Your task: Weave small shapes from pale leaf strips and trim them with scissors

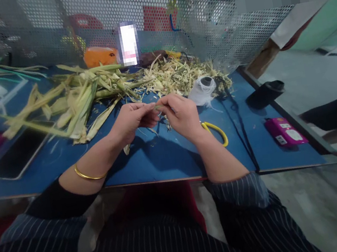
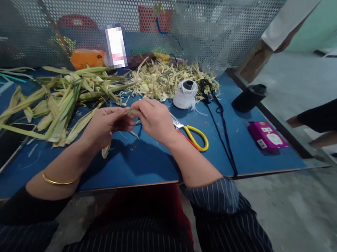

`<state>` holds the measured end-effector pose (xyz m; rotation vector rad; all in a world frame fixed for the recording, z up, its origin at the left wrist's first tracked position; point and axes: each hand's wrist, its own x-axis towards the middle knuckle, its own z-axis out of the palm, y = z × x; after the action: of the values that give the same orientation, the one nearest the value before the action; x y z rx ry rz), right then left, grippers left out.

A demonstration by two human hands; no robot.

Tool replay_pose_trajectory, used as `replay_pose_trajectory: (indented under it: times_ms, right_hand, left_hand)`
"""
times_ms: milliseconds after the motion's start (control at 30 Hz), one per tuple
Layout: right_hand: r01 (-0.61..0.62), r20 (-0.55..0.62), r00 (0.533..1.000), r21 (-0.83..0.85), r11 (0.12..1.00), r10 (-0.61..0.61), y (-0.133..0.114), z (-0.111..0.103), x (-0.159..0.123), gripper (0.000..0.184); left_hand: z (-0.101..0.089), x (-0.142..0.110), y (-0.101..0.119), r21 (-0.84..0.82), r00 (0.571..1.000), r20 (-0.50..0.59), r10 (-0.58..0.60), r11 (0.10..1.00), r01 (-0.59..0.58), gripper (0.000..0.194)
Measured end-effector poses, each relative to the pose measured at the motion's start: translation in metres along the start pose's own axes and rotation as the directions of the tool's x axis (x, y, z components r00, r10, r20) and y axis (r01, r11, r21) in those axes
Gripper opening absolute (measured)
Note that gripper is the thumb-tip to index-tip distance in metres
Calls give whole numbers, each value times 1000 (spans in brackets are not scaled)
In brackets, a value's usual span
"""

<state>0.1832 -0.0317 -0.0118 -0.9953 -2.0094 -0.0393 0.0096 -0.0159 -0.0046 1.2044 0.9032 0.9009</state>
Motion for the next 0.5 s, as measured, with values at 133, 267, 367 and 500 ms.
replay_pose_trajectory:
  times_ms: [133, 267, 367, 500]
  right_hand:
    - [3, 5, 1000, 3, 1000, -3, -1, -1, 1, 15]
    - [-51, 15, 999, 94, 994, 50, -3, -3, 3, 14]
    - [-70, 17, 998, 172, 983, 68, -2, -3, 4, 16]
    - [-137, 26, 991, 216, 967, 135, -2, -1, 4, 18]
  left_hand:
    - [-1, -1, 1, -46, 994, 49, -93, 994, 95, 33]
    - [0, -2, 2, -124, 993, 64, -96, 987, 103, 27]
    - [-1, -2, 2, -182, 993, 70, -99, 977, 110, 25]
    - [-2, -1, 2, -211, 992, 65, -112, 970, 124, 22]
